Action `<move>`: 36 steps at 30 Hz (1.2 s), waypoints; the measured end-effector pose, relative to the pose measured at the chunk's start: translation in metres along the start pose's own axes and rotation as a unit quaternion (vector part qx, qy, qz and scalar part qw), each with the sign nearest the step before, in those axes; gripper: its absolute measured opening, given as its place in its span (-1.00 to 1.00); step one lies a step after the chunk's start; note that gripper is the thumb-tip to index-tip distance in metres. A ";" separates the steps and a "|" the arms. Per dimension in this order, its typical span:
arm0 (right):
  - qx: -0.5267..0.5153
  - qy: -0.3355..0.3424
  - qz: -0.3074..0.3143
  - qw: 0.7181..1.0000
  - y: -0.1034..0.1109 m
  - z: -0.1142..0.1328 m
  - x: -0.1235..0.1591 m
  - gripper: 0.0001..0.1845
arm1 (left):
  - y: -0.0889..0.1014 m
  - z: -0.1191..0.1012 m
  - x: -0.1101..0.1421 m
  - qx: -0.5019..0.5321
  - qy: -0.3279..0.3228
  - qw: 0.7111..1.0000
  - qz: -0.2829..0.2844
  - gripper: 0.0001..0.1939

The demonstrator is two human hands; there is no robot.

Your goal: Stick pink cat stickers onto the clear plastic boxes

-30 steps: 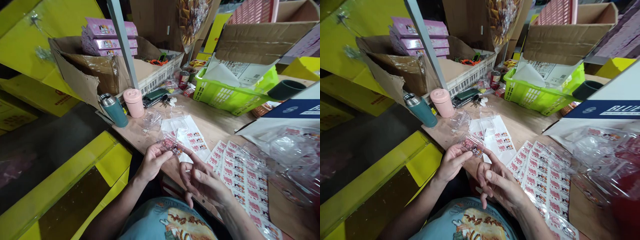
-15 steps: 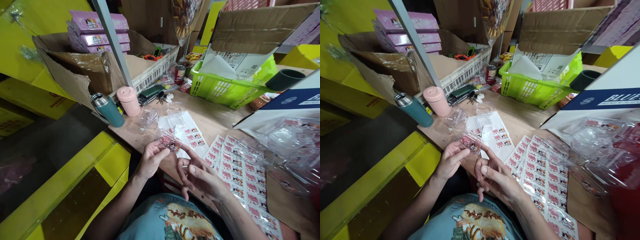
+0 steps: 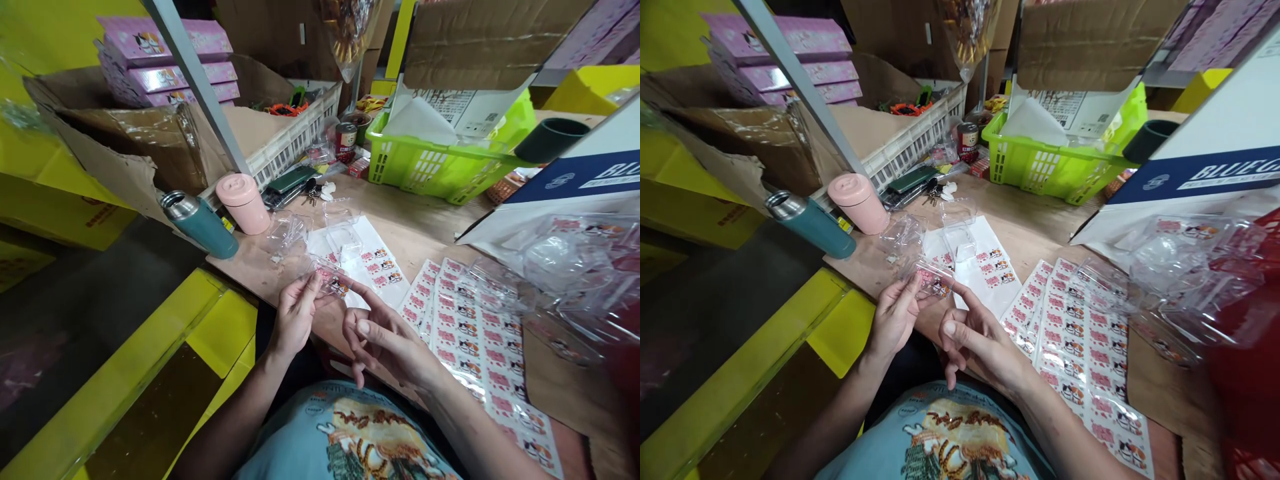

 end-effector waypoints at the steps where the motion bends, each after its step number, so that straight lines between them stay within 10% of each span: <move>1: 0.010 -0.002 -0.003 1.000 0.000 0.001 0.000 -0.23 | 0.000 0.000 0.000 -0.007 -0.003 1.000 0.000 -0.76; 5: 0.154 -0.004 -0.047 0.987 0.006 0.001 0.003 -0.23 | 0.001 0.001 -0.002 -0.023 -0.007 1.000 -0.001 -0.76; 13: 0.489 0.071 -0.116 0.862 0.001 0.011 0.007 -0.17 | -0.006 -0.003 -0.004 -0.031 -0.009 0.999 0.010 -0.74; 22: 0.587 0.060 -0.170 0.789 0.020 0.007 0.026 -0.11 | -0.015 0.000 -0.006 0.028 0.043 0.998 0.033 -0.80; 26: 0.536 0.118 -0.213 0.808 0.034 0.024 0.032 -0.20 | -0.015 0.002 -0.006 0.046 0.081 0.995 0.036 -0.82; 36: 0.604 0.258 -0.235 0.716 0.023 0.053 0.033 -0.34 | -0.058 0.024 0.003 -0.001 0.095 0.992 0.079 -0.78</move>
Point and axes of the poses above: each hand's wrist, its own x-axis away from the middle knuckle, its own y-axis out of the back of the hand, z = x × y, the point moved 8 cm from there along -x, towards the middle knuckle, and after that the axes turned 4 degrees about z, right-handed, at the moved point
